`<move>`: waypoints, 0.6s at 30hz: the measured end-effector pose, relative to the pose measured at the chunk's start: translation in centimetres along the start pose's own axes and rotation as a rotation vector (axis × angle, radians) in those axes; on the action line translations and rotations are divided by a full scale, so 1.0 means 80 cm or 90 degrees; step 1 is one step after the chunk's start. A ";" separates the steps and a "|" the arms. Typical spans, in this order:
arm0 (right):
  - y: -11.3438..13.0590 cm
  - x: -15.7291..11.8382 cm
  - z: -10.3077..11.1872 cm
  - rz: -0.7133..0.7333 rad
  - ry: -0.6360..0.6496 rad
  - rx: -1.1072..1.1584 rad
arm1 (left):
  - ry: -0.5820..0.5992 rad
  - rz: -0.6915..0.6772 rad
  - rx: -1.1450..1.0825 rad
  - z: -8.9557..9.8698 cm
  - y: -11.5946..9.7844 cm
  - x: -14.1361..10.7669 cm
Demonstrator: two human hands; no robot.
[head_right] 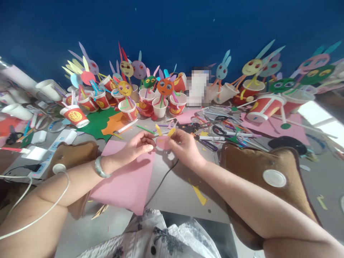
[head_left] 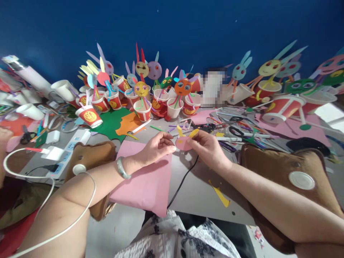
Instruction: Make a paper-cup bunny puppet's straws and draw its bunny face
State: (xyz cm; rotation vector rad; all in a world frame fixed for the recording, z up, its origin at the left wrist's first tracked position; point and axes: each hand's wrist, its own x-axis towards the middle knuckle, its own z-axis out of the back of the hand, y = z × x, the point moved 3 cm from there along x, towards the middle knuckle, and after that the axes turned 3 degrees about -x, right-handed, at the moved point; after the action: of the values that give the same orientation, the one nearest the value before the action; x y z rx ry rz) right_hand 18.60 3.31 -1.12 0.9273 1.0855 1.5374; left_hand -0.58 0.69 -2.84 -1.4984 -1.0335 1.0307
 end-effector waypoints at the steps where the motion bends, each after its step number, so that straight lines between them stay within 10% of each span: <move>1: 0.002 0.002 0.006 0.006 -0.026 0.023 | -0.014 -0.011 0.012 0.001 -0.001 -0.002; 5: 0.002 0.010 0.019 0.015 -0.040 0.038 | 0.019 -0.078 0.229 -0.004 -0.007 -0.015; 10: -0.021 0.007 0.002 -0.052 0.153 -0.014 | 0.102 -0.297 0.582 -0.015 -0.007 -0.030; 18: -0.019 -0.003 -0.005 -0.006 0.185 -0.275 | 0.212 -0.574 0.810 -0.027 0.005 -0.045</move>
State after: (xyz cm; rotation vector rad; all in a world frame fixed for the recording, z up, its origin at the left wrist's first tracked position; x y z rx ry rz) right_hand 18.72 3.14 -2.71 0.4121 0.8978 1.8425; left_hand 0.55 -3.33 -2.60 -0.0775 -0.4719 0.5037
